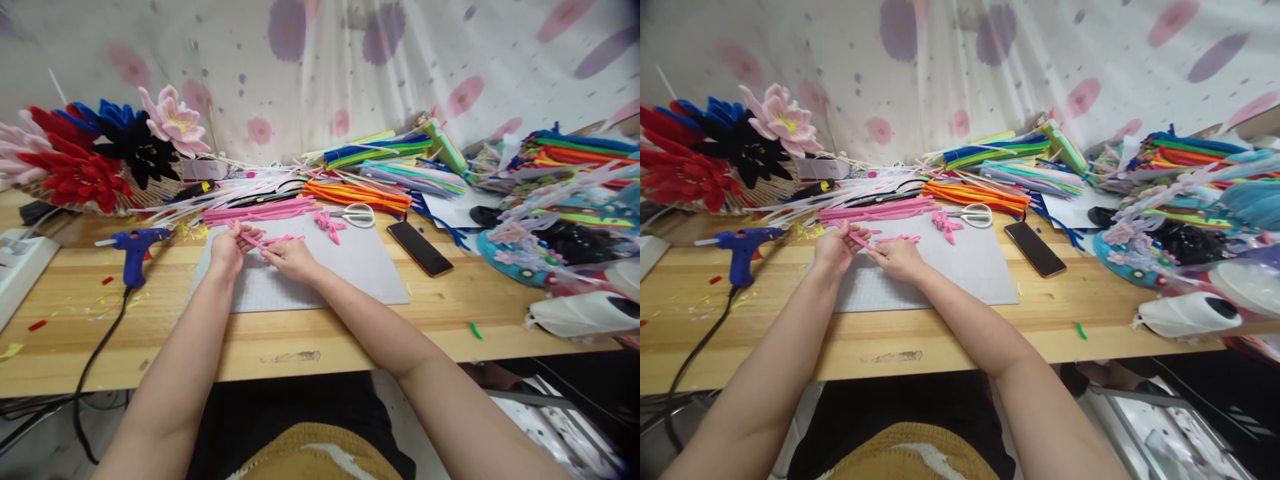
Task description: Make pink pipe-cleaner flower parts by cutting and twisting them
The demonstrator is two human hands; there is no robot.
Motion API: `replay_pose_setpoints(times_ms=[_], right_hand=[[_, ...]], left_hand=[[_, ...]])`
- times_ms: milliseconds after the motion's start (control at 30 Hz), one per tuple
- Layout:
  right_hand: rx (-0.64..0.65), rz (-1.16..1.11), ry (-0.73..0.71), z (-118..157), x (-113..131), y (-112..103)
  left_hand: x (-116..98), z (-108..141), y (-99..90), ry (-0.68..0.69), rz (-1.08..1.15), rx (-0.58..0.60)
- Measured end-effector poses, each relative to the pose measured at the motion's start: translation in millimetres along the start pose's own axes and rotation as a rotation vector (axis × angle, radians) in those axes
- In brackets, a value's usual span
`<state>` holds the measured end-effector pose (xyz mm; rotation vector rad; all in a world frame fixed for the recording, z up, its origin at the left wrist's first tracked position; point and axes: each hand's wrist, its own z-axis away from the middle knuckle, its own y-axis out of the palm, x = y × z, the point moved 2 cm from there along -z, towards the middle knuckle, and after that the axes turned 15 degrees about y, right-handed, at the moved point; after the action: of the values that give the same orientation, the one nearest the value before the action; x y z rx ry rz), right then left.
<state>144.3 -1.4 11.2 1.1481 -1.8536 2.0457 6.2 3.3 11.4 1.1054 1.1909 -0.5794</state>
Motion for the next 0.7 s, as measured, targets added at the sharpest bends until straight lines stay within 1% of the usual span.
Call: replay_pose_setpoints(times_ms=[67, 133, 233, 300, 367, 533, 700], right_hand=[[-0.036, 0.036, 0.027, 1.9, -1.8, 1.1], [-0.066, 0.070, 0.088, 2.3, -6.1, 2.6], [-0.087, 0.127, 0.177, 0.5, -11.7, 4.2], [-0.090, 0.143, 0.198, -1.7, -12.2, 4.2], [-0.086, 0.131, 0.213, -4.4, -10.5, 3.3], [-0.068, 0.095, 0.315, -15.6, -0.9, -1.8], [-0.110, 0.153, 0.314, -30.1, 15.6, -6.5]], left_hand=[[1.2, 1.4, 2.9, 0.039, -0.006, 0.029], [2.4, 1.9, 6.5, 0.073, -0.020, 0.060], [3.6, -1.1, 11.7, 0.106, -0.032, 0.084], [3.8, -5.2, 15.0, 0.117, -0.045, 0.087], [3.7, -9.9, 18.6, 0.112, -0.064, 0.071], [2.3, -25.0, 29.9, 0.072, -0.074, -0.019], [-0.3, -46.2, 44.8, 0.007, -0.033, -0.056]])
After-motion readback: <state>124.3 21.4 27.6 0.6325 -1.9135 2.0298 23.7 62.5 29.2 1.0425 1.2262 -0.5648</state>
